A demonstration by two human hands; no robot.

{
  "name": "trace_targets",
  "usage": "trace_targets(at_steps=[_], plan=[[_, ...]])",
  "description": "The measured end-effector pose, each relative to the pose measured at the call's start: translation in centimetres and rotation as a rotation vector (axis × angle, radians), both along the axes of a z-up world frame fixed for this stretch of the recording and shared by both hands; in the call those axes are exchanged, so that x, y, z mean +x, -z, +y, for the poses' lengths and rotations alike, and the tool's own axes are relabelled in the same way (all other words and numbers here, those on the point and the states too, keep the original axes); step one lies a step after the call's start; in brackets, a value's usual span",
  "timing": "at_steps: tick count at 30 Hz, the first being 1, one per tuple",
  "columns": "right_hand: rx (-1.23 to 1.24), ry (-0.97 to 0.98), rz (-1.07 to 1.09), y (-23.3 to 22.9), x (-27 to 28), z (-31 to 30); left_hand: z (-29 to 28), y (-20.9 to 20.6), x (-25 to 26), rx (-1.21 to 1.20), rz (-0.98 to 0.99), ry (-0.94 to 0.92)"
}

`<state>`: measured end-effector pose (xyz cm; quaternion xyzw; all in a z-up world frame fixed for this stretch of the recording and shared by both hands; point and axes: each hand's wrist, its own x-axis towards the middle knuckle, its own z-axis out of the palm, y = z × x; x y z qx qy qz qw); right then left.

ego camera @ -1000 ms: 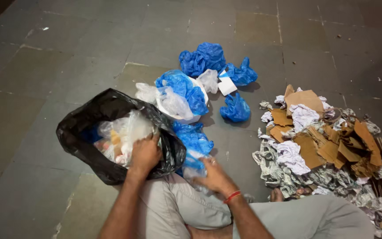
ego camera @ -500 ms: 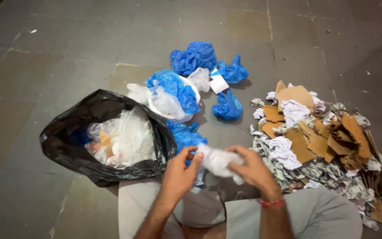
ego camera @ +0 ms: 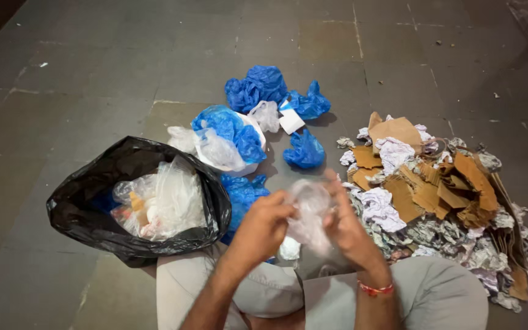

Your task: The person sits on a tiled floor and sorts mixed waste into piles. They separate crumpled paper, cardboard, and various plastic bags, then place selected items into a black plastic bag.

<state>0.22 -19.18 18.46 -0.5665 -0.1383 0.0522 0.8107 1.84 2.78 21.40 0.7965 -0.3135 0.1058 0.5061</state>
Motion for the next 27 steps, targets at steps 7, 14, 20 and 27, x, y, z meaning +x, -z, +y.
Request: trace_targets(at_steps=[7,14,20,27], plan=[[-0.358,0.554,0.014,1.7,-0.3,4.0,-1.9,-2.4,-1.9,-0.469,0.647,-0.241],[-0.458,0.16,-0.275,-1.4,-1.5,4.2,1.1,-0.9,-1.6,-0.63,0.573,-0.263],[-0.395,0.353,-0.071,0.5,0.3,2.5,11.7,3.0,1.8,-0.112,0.037,-1.036],[-1.38,0.132,0.091,11.3,3.2,5.4,22.6,16.7,7.2,1.08,0.356,-0.844]])
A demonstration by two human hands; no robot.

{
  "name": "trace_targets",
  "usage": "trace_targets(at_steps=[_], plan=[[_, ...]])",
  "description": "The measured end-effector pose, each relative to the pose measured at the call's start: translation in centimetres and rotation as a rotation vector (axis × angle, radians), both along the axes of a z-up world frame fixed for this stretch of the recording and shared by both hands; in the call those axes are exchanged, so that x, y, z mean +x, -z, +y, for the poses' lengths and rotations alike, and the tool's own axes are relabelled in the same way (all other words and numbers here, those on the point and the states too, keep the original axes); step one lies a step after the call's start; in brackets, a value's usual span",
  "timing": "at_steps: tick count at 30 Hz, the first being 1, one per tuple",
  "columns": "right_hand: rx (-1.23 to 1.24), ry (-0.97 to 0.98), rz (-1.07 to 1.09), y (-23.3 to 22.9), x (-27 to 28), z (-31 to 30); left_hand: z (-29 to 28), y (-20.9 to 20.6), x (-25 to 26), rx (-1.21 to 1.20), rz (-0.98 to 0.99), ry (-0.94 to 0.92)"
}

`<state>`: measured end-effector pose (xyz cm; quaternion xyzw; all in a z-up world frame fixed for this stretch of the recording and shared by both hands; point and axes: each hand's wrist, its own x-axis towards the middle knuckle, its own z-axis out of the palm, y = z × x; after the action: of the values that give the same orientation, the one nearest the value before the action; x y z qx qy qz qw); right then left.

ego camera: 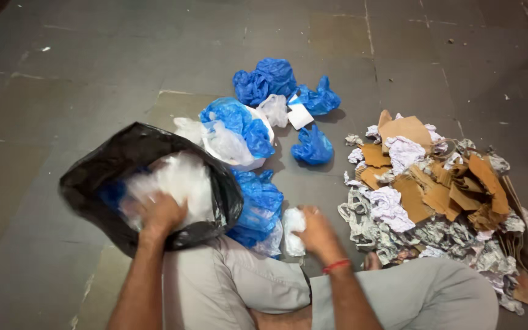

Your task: The person sits on a tiled floor and sorts mixed waste into piles. They separate crumpled paper, cardboard, and various plastic bags, then place selected items into a black plastic bag.

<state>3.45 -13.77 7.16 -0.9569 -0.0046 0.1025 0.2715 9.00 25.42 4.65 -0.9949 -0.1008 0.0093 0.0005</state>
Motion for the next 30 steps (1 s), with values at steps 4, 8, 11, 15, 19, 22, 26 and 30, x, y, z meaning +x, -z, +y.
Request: trace_targets(at_steps=[4,8,11,15,19,22,26,30], plan=[[-0.181,0.054,0.136,7.3,-1.1,1.4,1.6,3.9,0.7,-0.174,0.332,-0.019],[-0.034,0.09,-0.201,11.2,-0.1,0.2,0.2,-0.6,-0.8,-0.271,0.123,-0.094],[0.344,0.328,-0.08,10.0,0.7,0.0,-3.6,-6.2,-3.1,-0.186,-0.163,-0.139],[0.706,0.488,0.05,3.6,0.3,-0.1,-10.0,-11.5,-6.0,-0.496,-0.604,0.111],[0.874,0.381,-0.324,-4.4,-1.3,0.1,-17.6,-13.8,-7.3,-1.505,-0.126,0.134],[0.463,0.212,-0.866,-9.0,-3.7,0.2,-22.3,-15.1,-7.9,-1.587,-0.051,0.16],[0.22,0.173,-1.112,-12.5,-5.2,0.3,-26.3,-16.7,-7.6,-1.888,0.005,0.313],[1.25,0.189,-0.803,-13.3,-5.4,-0.4,-27.0,-17.6,-7.2,-1.789,-0.277,0.493]])
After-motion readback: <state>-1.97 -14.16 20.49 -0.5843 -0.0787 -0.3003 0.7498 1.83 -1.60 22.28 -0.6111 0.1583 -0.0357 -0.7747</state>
